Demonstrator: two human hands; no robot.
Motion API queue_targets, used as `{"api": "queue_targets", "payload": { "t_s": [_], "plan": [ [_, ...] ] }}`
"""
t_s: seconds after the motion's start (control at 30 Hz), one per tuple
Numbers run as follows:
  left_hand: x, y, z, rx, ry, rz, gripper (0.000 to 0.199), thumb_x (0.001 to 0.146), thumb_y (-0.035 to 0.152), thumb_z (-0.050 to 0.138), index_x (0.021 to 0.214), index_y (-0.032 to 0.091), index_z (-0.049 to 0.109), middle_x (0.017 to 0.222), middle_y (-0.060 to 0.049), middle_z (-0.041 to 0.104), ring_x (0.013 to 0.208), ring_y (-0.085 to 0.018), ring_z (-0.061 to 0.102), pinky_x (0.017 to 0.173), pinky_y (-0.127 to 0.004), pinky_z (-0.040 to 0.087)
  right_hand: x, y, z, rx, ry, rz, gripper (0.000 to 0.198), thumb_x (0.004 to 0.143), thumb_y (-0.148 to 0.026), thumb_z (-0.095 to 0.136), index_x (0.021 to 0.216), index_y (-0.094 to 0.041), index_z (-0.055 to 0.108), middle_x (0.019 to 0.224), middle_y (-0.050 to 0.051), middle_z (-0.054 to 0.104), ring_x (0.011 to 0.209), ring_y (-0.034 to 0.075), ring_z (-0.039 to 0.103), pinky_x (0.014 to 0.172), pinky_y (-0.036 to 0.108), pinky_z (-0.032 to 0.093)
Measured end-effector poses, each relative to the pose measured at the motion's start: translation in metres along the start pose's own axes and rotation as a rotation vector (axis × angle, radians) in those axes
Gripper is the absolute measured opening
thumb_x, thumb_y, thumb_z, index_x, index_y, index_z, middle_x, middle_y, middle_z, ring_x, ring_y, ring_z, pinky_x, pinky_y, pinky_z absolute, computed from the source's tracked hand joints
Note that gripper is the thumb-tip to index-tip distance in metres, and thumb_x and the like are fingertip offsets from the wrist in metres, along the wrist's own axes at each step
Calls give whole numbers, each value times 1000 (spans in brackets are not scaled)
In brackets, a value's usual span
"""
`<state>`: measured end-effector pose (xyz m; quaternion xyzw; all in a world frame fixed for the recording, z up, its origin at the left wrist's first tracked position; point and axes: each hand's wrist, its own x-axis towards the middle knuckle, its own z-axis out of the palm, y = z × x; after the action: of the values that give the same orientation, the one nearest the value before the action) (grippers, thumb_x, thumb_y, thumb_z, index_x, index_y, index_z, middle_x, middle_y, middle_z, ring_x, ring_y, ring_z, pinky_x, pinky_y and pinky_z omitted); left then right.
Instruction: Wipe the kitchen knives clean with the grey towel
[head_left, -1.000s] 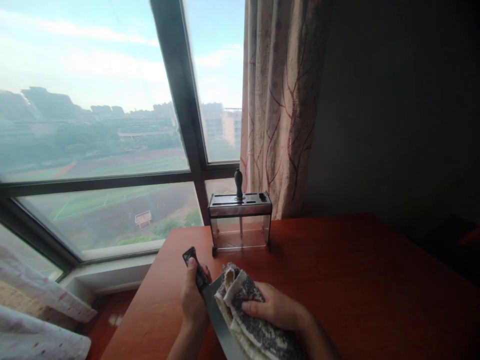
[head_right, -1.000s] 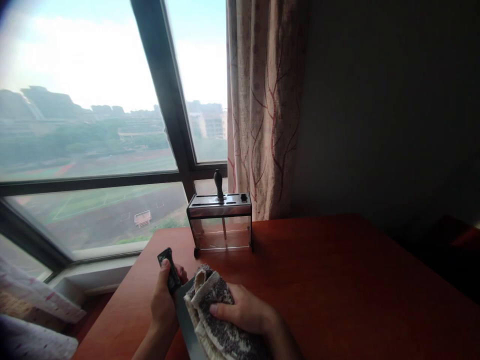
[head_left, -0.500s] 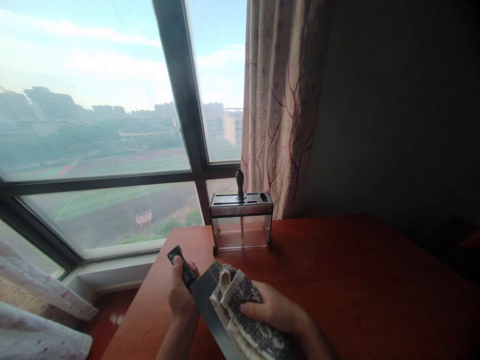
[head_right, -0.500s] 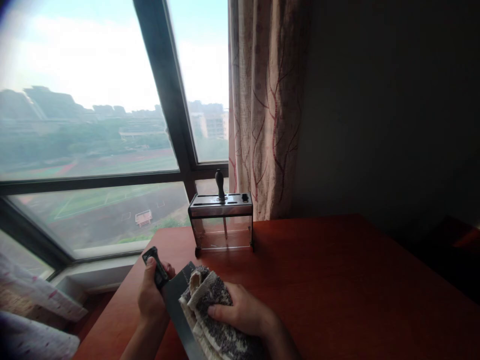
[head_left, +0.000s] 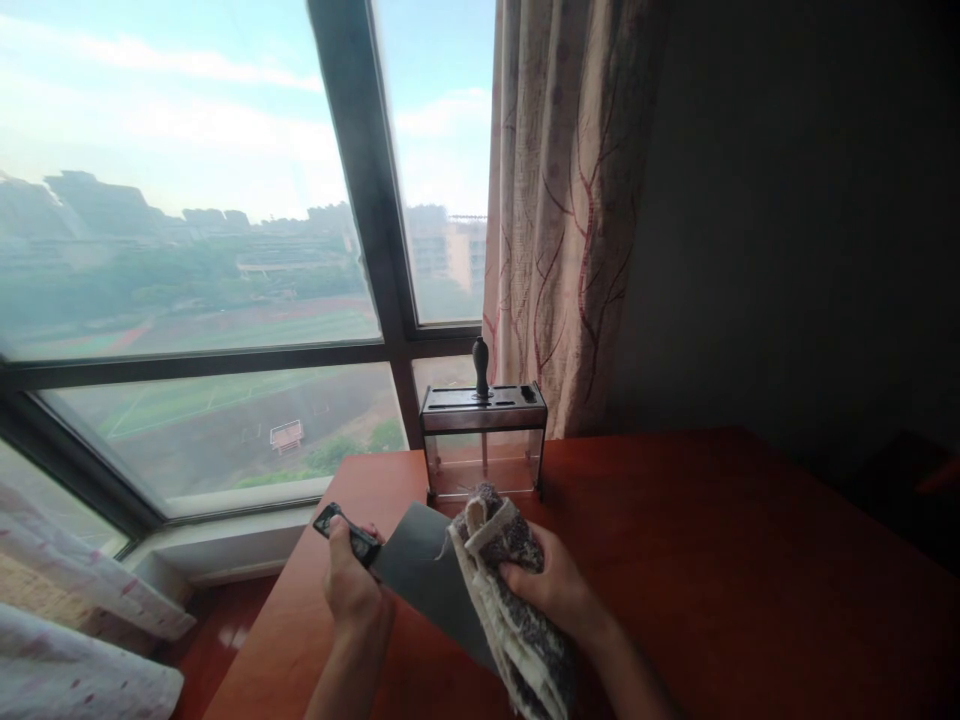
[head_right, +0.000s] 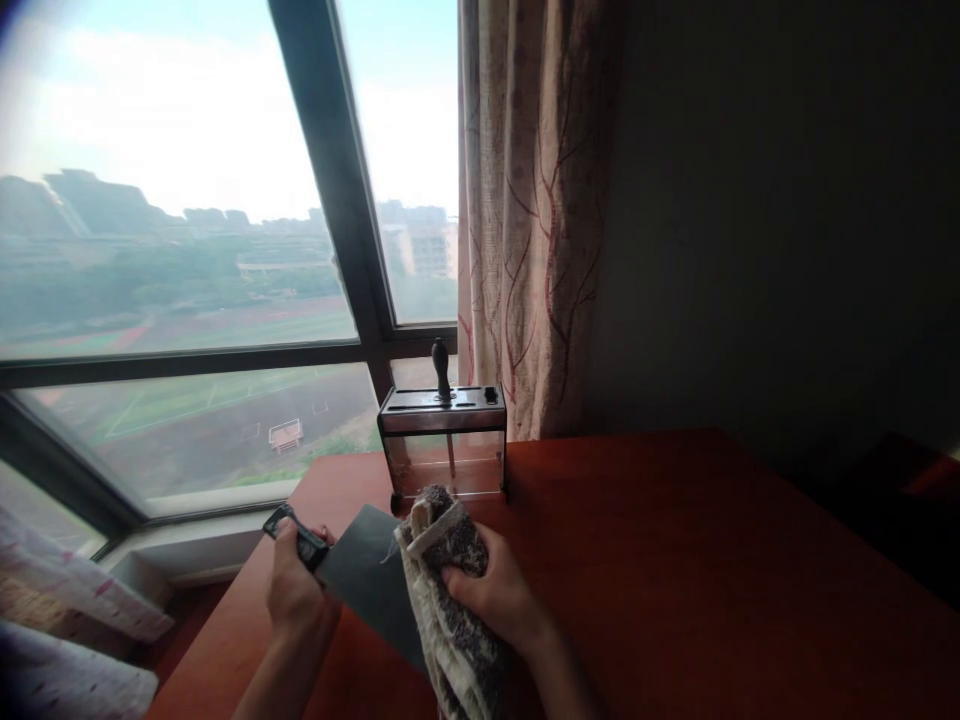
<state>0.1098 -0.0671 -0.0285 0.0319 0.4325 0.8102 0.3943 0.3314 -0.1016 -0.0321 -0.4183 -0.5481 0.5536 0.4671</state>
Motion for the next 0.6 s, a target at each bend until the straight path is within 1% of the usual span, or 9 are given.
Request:
{"api": "queue_targets", "payload": {
  "t_s": [0.1, 0.2, 0.3, 0.43, 0.5, 0.6],
  "plan": [
    [-8, -1, 3, 126, -10, -4, 24, 81, 38, 62, 69, 18, 58, 59, 5, 59, 52, -9, 54, 48, -17, 44, 5, -1, -5, 47, 170, 10, 33, 68, -32, 73, 94, -13, 66, 83, 5, 71, 75, 21, 63, 69, 29, 50],
    [-13, -4, 3, 178, -75, -70, 26, 78, 42, 65, 71, 17, 61, 65, 3, 63, 56, -10, 56, 46, -17, 43, 8, 2, -13, 88, 357, 4, 31, 66, -37, 74, 85, -14, 65, 72, 3, 68, 63, 18, 61, 58, 27, 49],
    [-16, -7, 3, 206, -216, -138, 34, 72, 49, 70, 71, 16, 63, 61, 3, 62, 50, -9, 52, 43, -18, 40, 10, 6, -20, 165, 506, 17, 34, 64, -42, 76, 80, -16, 63, 62, 1, 65, 53, 18, 59, 49, 28, 48],
    [-19, -9, 4, 271, -349, -219, 41, 65, 54, 75, 70, 14, 64, 57, 2, 61, 45, -8, 49, 40, -17, 37, 13, 10, -29, 272, 632, 15, 39, 62, -47, 79, 80, -17, 62, 59, 0, 65, 47, 18, 59, 44, 29, 48],
    [-21, -7, 5, 325, -419, -250, 42, 65, 53, 74, 71, 13, 65, 52, 2, 59, 42, -7, 48, 38, -16, 31, 14, 10, -35, 284, 706, -5, 40, 60, -47, 80, 79, -16, 64, 59, 0, 66, 48, 18, 60, 45, 28, 48],
    [-22, -3, 4, 356, -577, -313, 37, 70, 49, 71, 77, 12, 67, 43, 3, 52, 36, -6, 41, 34, -15, 22, 16, 11, -43, 317, 785, -25, 43, 57, -47, 83, 80, -15, 65, 62, 1, 68, 52, 18, 62, 48, 27, 49]
  ]
}}
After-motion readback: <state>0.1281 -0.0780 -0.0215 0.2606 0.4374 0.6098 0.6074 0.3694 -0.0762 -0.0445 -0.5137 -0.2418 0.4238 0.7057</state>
